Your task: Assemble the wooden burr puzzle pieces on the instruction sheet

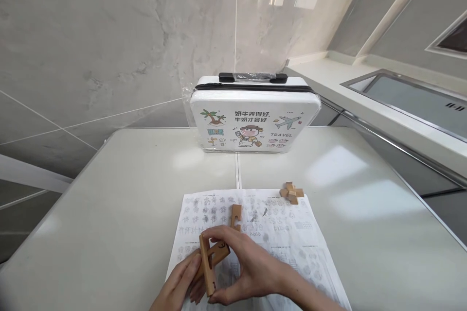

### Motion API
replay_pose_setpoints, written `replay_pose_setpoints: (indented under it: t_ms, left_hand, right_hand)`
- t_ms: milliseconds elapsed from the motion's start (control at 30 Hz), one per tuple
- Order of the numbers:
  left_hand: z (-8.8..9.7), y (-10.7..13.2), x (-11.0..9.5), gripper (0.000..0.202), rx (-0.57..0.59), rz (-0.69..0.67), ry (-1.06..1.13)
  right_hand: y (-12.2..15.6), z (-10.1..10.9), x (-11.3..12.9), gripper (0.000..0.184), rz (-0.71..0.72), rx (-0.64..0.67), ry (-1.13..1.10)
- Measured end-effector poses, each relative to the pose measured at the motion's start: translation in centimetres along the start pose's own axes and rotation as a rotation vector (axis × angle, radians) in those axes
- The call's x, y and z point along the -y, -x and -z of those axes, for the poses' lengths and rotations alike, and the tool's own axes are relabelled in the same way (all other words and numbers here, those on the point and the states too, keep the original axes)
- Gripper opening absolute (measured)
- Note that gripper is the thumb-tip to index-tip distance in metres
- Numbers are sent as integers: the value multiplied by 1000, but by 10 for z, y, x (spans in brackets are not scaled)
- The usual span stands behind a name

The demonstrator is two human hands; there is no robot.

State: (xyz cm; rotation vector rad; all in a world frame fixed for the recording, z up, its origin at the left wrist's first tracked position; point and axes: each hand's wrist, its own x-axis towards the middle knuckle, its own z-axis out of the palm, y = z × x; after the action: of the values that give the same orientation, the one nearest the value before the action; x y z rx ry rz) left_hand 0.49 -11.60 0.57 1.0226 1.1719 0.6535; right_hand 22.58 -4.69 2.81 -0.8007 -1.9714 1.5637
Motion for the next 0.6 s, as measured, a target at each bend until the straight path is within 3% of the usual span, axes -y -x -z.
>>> replay_pose_setpoints:
  t_ms: [167, 367, 600]
  left_hand:
    - [-7, -9, 1, 56, 55, 41, 261]
    - [-4, -15, -8, 55, 47, 25, 203]
    - [-8, -11, -10, 54, -45, 21, 89]
  right_hand:
    - [-1, 9, -4, 99, -115, 53, 20]
    - [-3, 17, -3, 97, -145, 91, 22]
    - [-1, 22, -4, 95, -92, 88, 12]
